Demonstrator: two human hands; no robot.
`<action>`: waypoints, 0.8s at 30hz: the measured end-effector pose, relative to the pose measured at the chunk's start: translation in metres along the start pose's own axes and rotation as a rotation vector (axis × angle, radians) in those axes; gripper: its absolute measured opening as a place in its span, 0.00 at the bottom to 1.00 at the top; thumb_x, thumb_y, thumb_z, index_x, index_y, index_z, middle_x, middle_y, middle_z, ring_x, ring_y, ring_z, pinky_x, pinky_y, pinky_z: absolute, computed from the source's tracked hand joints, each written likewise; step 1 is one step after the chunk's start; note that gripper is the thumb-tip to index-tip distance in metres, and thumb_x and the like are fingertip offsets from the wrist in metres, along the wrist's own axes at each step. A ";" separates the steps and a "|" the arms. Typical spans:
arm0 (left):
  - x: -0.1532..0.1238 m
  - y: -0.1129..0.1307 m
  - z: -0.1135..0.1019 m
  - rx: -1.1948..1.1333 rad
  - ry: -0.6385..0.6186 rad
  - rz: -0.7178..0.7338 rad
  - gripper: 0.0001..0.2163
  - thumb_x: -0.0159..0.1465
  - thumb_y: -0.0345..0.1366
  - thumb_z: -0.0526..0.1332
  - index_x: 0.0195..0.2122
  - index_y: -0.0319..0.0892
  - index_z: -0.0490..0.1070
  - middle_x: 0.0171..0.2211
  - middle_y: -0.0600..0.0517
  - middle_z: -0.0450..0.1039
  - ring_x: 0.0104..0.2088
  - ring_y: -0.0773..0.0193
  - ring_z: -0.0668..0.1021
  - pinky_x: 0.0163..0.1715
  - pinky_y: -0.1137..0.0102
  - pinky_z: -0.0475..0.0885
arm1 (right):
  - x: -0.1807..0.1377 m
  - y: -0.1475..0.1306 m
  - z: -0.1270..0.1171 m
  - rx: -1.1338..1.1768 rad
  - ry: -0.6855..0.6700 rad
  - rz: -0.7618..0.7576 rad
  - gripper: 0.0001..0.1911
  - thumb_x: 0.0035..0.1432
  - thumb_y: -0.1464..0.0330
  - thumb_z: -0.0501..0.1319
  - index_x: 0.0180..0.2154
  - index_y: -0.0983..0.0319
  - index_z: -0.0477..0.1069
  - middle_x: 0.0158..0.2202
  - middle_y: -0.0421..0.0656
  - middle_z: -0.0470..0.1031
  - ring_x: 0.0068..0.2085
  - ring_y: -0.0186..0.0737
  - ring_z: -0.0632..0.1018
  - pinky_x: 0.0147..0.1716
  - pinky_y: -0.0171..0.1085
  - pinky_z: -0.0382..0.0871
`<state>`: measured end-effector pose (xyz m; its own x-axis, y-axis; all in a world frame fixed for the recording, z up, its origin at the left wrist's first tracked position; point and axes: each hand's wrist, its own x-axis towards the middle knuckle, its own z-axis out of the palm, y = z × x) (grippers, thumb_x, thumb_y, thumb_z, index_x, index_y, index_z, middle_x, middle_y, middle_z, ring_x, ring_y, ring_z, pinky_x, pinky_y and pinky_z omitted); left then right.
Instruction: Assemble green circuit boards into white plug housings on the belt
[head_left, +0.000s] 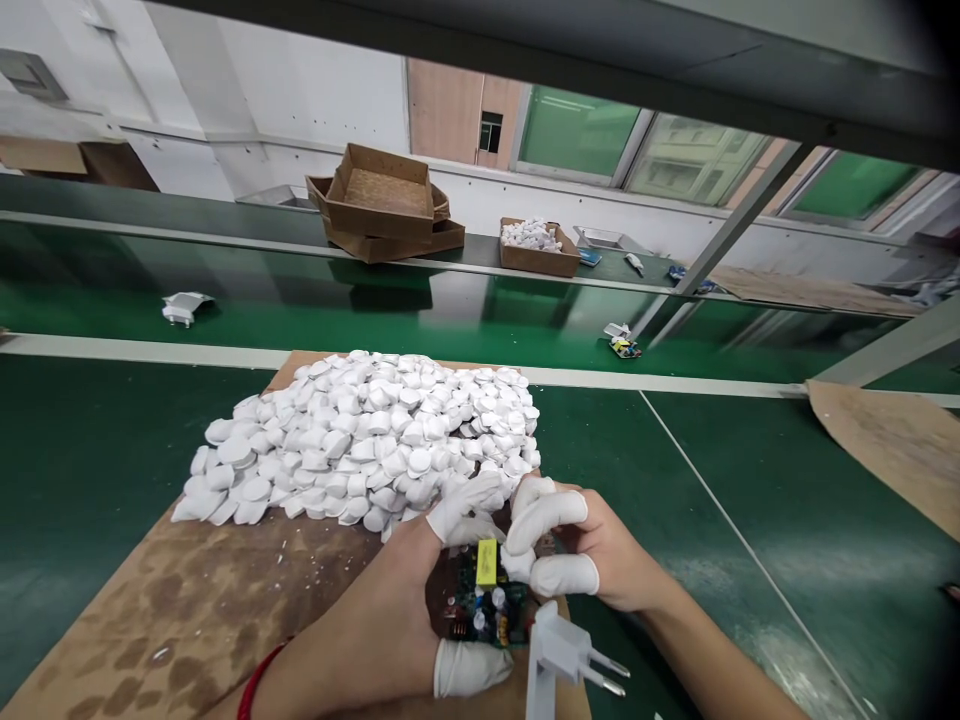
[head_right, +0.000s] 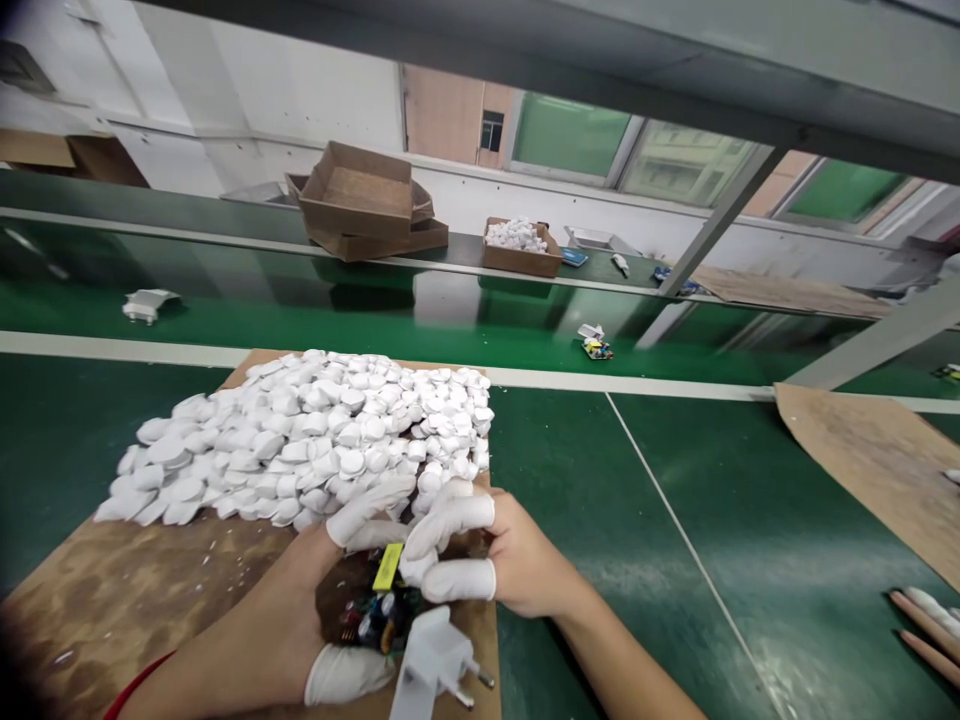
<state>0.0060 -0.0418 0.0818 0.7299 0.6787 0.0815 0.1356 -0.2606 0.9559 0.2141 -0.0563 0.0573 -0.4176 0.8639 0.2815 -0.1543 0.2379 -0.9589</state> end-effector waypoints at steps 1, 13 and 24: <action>0.000 -0.001 0.000 -0.002 -0.003 0.014 0.38 0.48 0.26 0.69 0.59 0.50 0.57 0.40 0.57 0.74 0.38 0.65 0.77 0.40 0.75 0.73 | 0.000 0.000 0.001 -0.008 -0.007 -0.002 0.08 0.51 0.67 0.69 0.37 0.57 0.80 0.30 0.41 0.76 0.35 0.35 0.74 0.37 0.34 0.68; -0.002 -0.002 0.002 -0.091 -0.121 0.180 0.40 0.50 0.29 0.70 0.63 0.50 0.54 0.57 0.48 0.67 0.56 0.50 0.72 0.56 0.62 0.69 | 0.005 -0.001 0.003 0.102 -0.295 0.063 0.16 0.47 0.63 0.72 0.41 0.55 0.79 0.44 0.44 0.75 0.48 0.42 0.74 0.51 0.40 0.67; -0.006 -0.009 0.002 -0.244 -0.171 0.177 0.39 0.51 0.31 0.70 0.63 0.51 0.56 0.56 0.48 0.66 0.56 0.49 0.71 0.57 0.60 0.67 | 0.007 0.011 0.027 0.387 -0.216 -0.004 0.14 0.43 0.64 0.74 0.36 0.52 0.81 0.45 0.44 0.76 0.53 0.45 0.73 0.57 0.42 0.63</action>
<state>0.0017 -0.0453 0.0716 0.8320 0.5079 0.2232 -0.1521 -0.1780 0.9722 0.1852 -0.0598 0.0501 -0.5872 0.7412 0.3253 -0.4634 0.0217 -0.8859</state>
